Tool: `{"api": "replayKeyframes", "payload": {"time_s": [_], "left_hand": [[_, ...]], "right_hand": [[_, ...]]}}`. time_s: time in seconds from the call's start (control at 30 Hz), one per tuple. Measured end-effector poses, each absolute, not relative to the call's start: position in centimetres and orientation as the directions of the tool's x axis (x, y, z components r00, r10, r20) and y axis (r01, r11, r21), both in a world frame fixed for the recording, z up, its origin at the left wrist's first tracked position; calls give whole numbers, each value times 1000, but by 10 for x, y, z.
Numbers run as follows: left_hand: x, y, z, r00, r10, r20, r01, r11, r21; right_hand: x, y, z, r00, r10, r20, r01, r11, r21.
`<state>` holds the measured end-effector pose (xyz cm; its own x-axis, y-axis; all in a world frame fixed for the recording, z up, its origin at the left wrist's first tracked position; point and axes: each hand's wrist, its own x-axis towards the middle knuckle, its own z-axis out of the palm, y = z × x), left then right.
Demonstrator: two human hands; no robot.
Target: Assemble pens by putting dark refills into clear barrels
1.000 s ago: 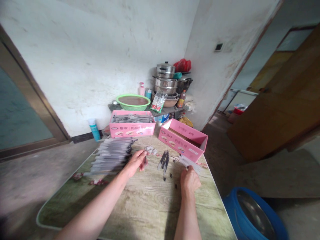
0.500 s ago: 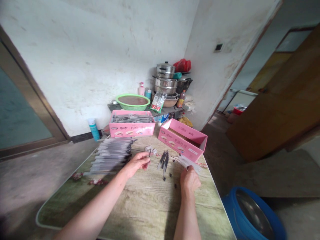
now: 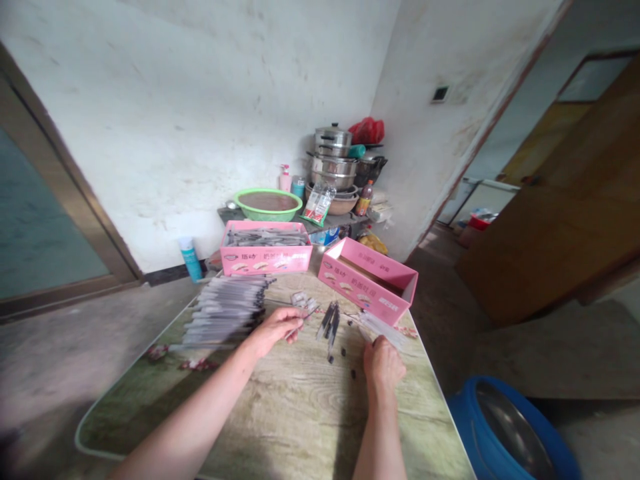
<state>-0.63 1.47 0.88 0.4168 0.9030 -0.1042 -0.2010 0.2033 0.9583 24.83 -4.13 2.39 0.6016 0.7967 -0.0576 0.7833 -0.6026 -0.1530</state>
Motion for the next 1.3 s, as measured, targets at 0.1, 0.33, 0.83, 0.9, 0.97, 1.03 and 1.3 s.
{"api": "replayKeyframes", "payload": {"time_s": [0.1,0.33,0.83,0.9,0.97,1.03,1.3], "left_hand": [[-5,16,7,418,904,-92,-158,172,972],[-5,13,6,491,867,-85,-49,125,991],[-6,8,13,614,786,-72,28,70,997],[-6,8,14,608,791,-76,26,76,997],[-7,8,15,602,795,-80,24,82,996],[-8,9,16,604,793,-78,24,79,997],[-1,8,13,566,824,-33,-41,68,997]], "right_hand": [[249,-42,23,586,810,12,788,-566,-244],[221,-41,17,576,811,103,54,88,-995],[214,-36,14,561,827,-38,-458,272,-847],[215,-35,14,564,825,-38,-459,275,-845],[215,-35,14,572,820,-37,-459,283,-842],[215,-35,14,572,819,-36,-458,283,-843],[196,-38,16,429,902,-53,-461,168,-872]]}}
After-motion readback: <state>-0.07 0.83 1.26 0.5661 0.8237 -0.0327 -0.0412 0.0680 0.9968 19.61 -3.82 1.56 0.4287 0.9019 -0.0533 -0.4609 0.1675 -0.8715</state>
